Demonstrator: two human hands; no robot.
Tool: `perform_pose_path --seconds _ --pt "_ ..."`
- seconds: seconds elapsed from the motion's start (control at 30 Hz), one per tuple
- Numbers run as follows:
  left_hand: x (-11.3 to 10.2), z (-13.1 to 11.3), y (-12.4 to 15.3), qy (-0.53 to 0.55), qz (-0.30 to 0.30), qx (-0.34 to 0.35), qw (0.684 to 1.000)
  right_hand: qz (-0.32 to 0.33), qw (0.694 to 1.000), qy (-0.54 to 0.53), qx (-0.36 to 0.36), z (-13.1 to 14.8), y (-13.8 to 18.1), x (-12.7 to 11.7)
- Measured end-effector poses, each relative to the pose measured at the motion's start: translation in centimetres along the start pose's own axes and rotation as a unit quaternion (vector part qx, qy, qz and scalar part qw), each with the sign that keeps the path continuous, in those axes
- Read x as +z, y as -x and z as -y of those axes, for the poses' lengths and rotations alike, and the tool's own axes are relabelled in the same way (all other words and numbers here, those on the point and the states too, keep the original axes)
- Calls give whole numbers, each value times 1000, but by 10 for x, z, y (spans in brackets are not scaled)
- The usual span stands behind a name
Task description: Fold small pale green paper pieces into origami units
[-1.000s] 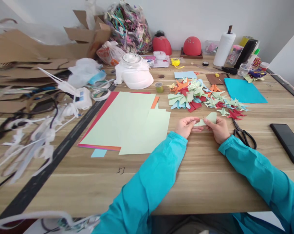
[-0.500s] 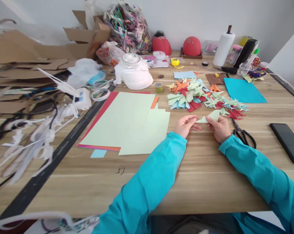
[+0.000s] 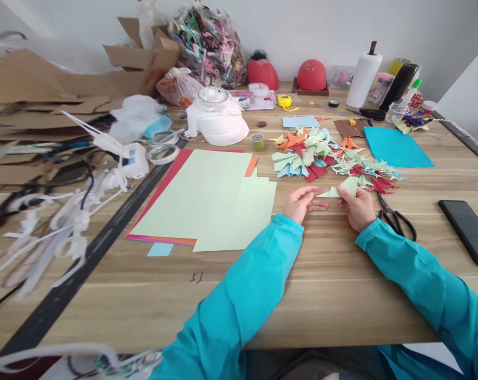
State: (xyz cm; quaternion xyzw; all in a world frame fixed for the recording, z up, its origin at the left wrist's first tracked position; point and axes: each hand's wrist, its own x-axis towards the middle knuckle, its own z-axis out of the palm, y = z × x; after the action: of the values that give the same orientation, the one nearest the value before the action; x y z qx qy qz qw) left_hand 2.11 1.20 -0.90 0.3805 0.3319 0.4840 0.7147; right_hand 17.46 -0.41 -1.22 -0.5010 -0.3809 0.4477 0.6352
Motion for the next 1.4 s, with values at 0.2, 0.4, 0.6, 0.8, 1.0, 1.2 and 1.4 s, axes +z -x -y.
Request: perform_pose_path --seconds 0.2,0.4,0.6,0.8,1.0,1.2,1.4 --pt "2 -4 2 -72 21 -29 997 6 1000 -7 -1 1 1 1" --pt "7 -7 5 -132 0 -2 991 4 1000 8 -4 2 2 2" --pt "6 -6 5 -134 17 6 991 3 1000 4 -1 1 2 2" --pt "1 -2 2 -87 11 3 996 19 1000 1 1 1 1 1" --pt "3 -2 3 -93 31 76 992 90 995 49 -17 7 8 2" --pt "2 0 2 -101 36 75 991 156 983 96 -28 14 14 6" --pt "-1 2 0 -125 -10 64 990 149 985 69 -60 18 15 9"
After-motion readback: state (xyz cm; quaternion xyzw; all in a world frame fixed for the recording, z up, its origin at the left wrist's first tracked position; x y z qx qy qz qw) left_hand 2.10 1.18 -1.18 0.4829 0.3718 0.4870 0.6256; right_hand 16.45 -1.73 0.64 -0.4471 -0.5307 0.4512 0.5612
